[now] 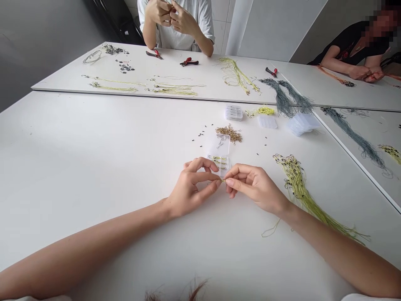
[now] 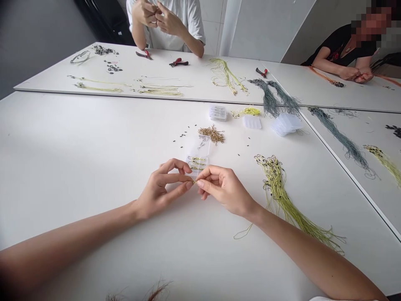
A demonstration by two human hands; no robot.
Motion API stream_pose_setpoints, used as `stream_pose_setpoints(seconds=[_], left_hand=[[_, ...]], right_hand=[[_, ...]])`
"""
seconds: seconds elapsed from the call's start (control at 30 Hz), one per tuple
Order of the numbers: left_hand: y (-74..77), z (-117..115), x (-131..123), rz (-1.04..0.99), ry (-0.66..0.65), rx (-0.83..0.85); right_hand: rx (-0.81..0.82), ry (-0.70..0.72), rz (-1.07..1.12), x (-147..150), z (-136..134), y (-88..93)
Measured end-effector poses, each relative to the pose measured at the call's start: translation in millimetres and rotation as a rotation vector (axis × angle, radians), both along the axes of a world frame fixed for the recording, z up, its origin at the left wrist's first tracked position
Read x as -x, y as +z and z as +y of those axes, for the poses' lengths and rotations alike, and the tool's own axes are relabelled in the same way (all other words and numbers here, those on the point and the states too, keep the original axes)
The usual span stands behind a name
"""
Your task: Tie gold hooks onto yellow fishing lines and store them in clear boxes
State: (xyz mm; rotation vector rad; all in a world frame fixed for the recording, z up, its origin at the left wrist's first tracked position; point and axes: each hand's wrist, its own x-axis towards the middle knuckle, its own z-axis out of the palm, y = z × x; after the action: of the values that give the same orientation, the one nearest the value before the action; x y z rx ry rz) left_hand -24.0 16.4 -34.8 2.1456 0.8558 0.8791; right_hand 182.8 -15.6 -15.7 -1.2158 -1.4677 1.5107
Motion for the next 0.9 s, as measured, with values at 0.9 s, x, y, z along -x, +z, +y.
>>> stream_pose_setpoints(seconds=[0.9], left_hand=[[-0.9,-5.0,-0.7,0.049,0.070,-0.039]], right_hand=[[0.037,-0.078,0.070,-0.3,3.8,-9.3]])
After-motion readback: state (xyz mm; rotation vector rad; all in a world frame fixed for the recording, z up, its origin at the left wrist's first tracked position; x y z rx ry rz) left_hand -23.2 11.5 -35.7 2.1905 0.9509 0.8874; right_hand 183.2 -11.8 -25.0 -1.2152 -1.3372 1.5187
